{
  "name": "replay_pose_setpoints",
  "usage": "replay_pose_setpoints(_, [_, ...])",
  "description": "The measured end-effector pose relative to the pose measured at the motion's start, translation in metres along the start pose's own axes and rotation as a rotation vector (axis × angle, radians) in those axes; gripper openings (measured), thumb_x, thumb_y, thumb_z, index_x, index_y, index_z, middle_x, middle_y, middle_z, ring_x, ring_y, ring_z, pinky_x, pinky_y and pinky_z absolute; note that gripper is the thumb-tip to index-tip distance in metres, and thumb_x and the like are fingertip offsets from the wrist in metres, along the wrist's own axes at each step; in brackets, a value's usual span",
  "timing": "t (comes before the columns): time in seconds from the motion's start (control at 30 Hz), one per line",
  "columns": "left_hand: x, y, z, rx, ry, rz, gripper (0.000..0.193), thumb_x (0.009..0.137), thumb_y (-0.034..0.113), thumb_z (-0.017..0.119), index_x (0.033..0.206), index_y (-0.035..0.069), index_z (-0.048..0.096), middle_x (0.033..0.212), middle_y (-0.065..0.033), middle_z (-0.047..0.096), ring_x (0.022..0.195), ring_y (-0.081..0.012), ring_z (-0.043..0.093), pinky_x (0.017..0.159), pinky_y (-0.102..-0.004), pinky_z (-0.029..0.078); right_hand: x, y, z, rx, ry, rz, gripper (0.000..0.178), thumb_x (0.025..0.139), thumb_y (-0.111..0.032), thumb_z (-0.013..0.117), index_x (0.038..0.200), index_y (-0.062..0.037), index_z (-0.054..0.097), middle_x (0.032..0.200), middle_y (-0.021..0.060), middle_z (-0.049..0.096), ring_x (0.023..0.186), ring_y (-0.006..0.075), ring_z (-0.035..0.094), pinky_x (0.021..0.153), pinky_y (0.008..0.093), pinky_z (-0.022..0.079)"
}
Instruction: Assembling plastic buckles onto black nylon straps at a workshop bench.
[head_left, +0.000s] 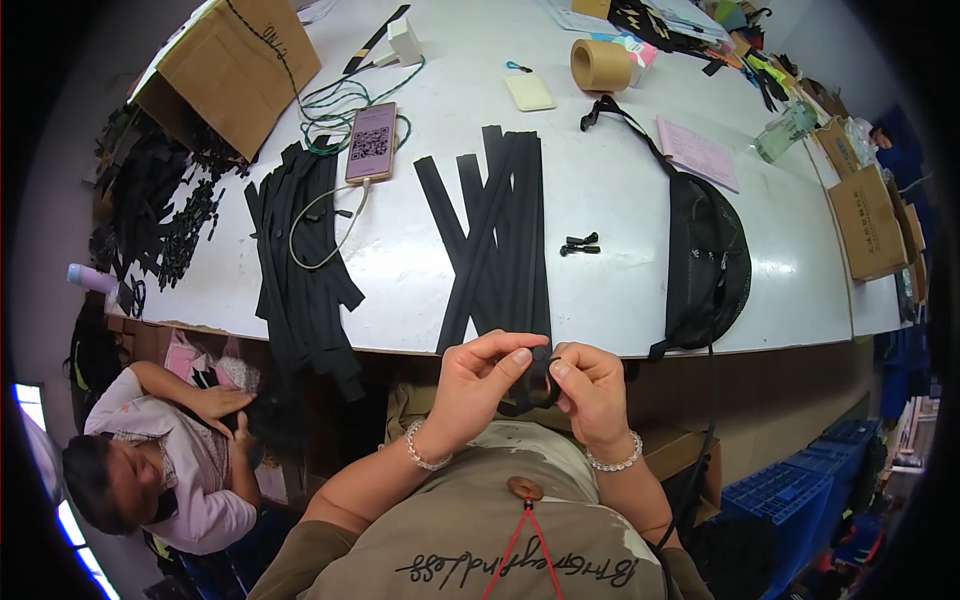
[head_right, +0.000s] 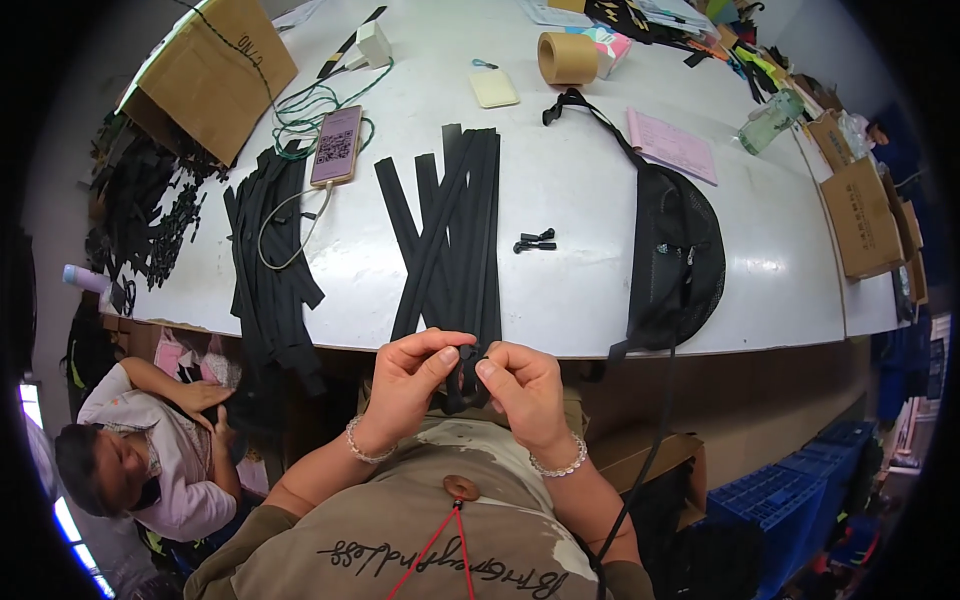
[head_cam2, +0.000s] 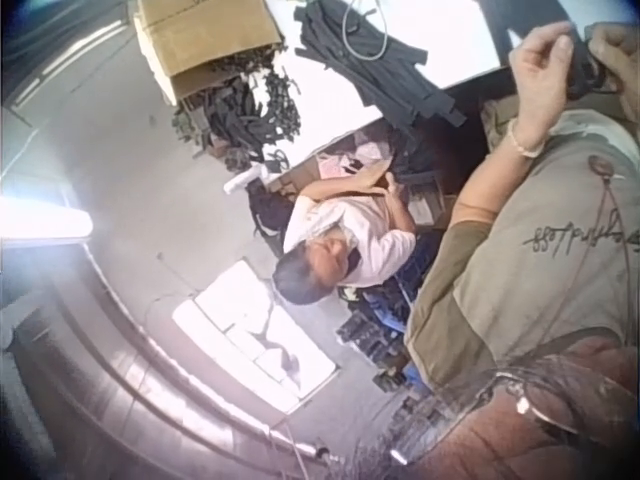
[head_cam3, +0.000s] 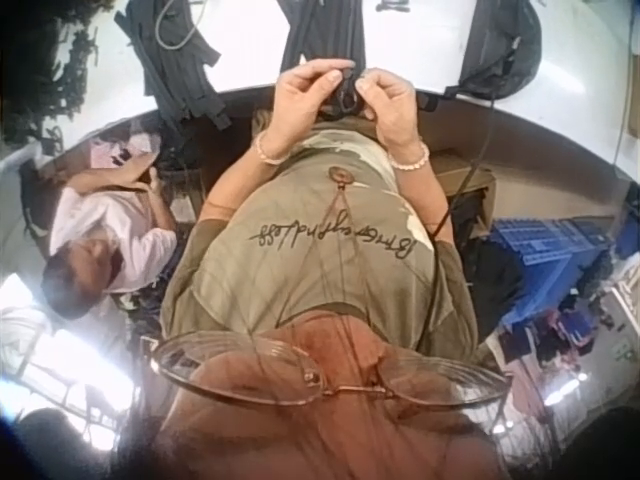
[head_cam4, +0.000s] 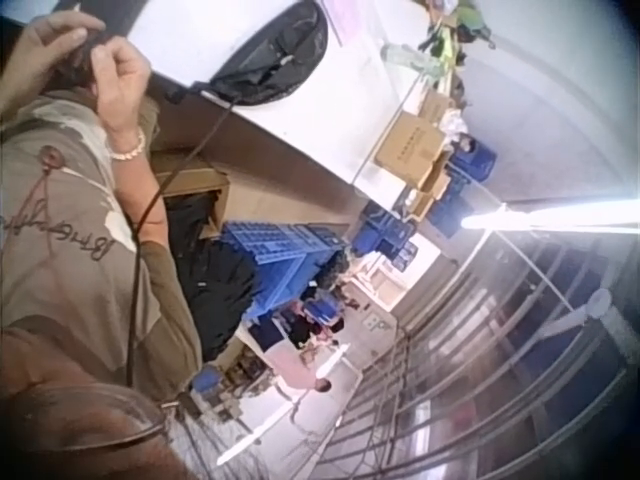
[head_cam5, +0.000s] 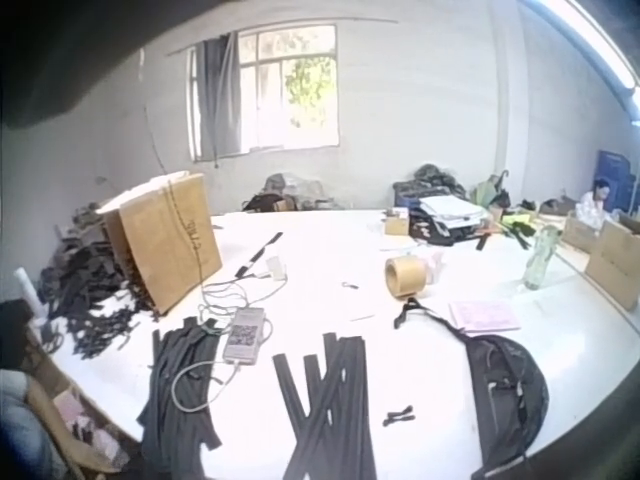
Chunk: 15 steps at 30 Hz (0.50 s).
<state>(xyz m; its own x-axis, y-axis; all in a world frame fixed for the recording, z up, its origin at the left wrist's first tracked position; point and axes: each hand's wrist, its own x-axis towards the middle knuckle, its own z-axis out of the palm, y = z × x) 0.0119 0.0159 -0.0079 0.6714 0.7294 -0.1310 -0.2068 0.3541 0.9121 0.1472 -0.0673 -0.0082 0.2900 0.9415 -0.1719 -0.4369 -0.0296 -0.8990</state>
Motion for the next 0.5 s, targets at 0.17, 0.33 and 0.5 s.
replay_pose_setpoints(0.17, [0.0009,-0.0008,-0.0016,0.126,0.002,0.068,0.017,0.088,0.004,0.056,0.102,0.0,0.066,0.08,0.0017,0.056,0.072,-0.0034,0.048,0.064,-0.0184,0.039,-0.0001,0.0022,0.0011,-0.041,0.022,-0.027,0.02,0.087,-0.003,0.054,0.067,-0.002,0.053,0.063,-0.0042,0.045,0.05,0.0005,0.037,0.044,0.0177,0.028])
replay_pose_setpoints(0.33, [0.0003,0.0008,-0.0025,0.152,-0.013,0.057,0.017,0.088,0.004,0.057,0.101,0.001,0.066,0.076,0.002,0.054,0.069,-0.0034,0.044,0.06,-0.0192,0.035,-0.0015,0.0036,0.0,-0.103,0.017,-0.067,0.018,0.086,-0.001,0.054,0.068,-0.0005,0.053,0.064,-0.0036,0.047,0.054,0.001,0.037,0.047,0.0185,0.028])
replay_pose_setpoints(0.5, [-0.0007,0.0019,-0.0037,0.204,-0.031,0.068,0.016,0.089,0.004,0.056,0.1,0.0,0.066,0.075,0.0043,0.052,0.067,-0.0021,0.041,0.059,-0.0177,0.033,-0.0026,0.0025,-0.0005,-0.198,0.003,-0.107,0.016,0.085,0.001,0.056,0.069,0.0008,0.052,0.065,-0.0032,0.048,0.057,0.0019,0.037,0.049,0.0195,0.029])
